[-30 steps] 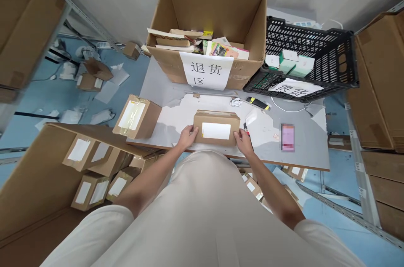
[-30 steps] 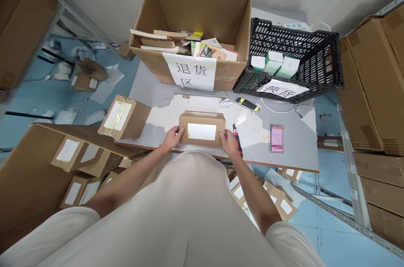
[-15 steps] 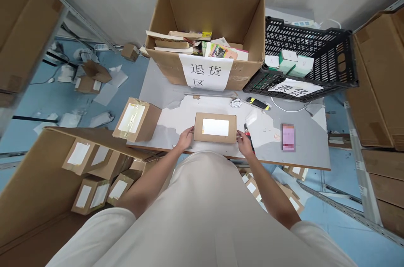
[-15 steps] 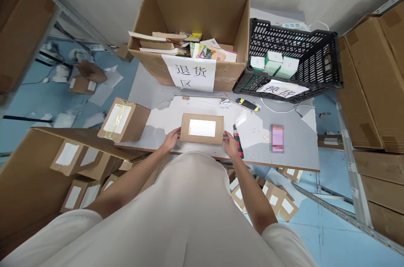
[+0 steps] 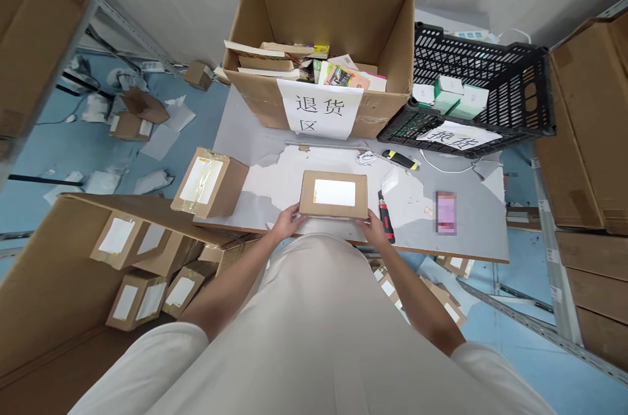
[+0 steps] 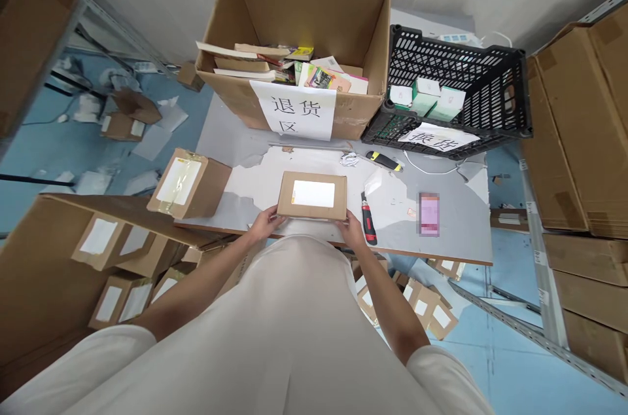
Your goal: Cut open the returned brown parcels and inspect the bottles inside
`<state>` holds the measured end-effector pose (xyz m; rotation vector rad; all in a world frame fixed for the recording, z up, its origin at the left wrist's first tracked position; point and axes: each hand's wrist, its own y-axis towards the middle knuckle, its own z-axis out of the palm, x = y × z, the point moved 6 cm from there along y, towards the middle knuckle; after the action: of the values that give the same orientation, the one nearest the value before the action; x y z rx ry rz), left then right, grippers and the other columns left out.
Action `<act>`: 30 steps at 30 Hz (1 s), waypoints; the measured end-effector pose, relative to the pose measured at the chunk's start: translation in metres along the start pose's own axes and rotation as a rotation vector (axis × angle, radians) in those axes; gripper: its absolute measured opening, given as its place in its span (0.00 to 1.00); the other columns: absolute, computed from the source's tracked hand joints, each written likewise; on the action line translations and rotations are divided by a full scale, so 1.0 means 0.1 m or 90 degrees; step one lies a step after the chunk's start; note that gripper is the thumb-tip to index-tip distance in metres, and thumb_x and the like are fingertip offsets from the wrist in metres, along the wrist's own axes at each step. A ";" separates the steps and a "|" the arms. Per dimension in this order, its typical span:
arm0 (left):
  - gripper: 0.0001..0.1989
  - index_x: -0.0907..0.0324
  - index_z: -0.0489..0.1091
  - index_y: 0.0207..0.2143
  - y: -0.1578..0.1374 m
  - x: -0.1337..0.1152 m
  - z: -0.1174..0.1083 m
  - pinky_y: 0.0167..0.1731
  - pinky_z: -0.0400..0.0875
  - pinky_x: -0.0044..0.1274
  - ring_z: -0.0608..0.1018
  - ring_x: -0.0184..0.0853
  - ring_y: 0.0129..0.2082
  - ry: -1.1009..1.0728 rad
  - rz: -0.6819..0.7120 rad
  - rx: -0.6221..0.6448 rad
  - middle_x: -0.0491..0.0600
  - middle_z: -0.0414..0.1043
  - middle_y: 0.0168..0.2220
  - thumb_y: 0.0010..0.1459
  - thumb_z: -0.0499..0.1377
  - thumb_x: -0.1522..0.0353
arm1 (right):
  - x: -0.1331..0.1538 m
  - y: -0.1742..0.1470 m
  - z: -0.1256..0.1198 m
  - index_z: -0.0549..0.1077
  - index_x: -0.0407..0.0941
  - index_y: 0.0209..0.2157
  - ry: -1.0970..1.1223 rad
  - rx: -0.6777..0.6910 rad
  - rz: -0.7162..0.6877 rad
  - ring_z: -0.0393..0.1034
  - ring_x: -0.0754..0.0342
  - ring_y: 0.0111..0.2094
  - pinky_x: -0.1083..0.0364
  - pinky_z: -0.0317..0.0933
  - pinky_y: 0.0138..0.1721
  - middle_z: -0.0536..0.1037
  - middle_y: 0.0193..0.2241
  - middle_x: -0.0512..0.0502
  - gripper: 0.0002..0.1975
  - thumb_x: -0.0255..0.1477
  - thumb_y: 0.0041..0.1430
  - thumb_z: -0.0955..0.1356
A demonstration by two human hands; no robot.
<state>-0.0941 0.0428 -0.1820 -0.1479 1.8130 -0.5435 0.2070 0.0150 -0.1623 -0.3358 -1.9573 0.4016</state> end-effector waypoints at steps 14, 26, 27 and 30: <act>0.26 0.60 0.76 0.34 0.13 -0.67 -0.15 0.37 0.67 0.27 0.75 0.37 0.33 0.271 0.026 -0.121 0.52 0.76 0.32 0.60 0.47 0.51 | 0.47 0.29 -0.29 0.74 0.45 0.32 -0.234 -0.060 -0.029 0.71 0.45 0.37 0.50 0.63 0.39 0.78 0.33 0.38 0.26 0.48 0.63 0.55; 0.40 0.61 0.59 0.62 0.07 -0.12 -0.07 0.58 0.62 0.38 0.68 0.47 0.59 0.046 0.058 0.026 0.58 0.64 0.61 0.45 0.61 0.62 | -0.08 0.11 -0.19 0.62 0.50 0.60 0.033 0.021 -0.022 0.70 0.47 0.52 0.46 0.64 0.52 0.70 0.57 0.43 0.37 0.29 0.45 0.70; 0.39 0.61 0.60 0.61 0.07 -0.12 -0.03 0.58 0.62 0.39 0.68 0.47 0.59 0.042 0.068 0.038 0.57 0.65 0.59 0.45 0.62 0.61 | -0.05 0.10 -0.15 0.62 0.50 0.60 0.032 0.044 -0.036 0.69 0.48 0.53 0.46 0.63 0.53 0.70 0.56 0.44 0.38 0.28 0.45 0.70; 0.35 0.62 0.66 0.57 0.06 -0.17 0.01 0.57 0.63 0.38 0.71 0.46 0.56 0.011 0.080 0.040 0.57 0.71 0.54 0.48 0.61 0.55 | 0.06 0.09 -0.08 0.64 0.47 0.57 -0.006 0.071 -0.074 0.71 0.50 0.49 0.49 0.65 0.51 0.74 0.51 0.44 0.28 0.32 0.53 0.67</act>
<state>-0.0863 0.0546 -0.1698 0.0128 1.8056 -0.5128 0.2124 0.0270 -0.1579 -0.1482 -1.9443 0.4346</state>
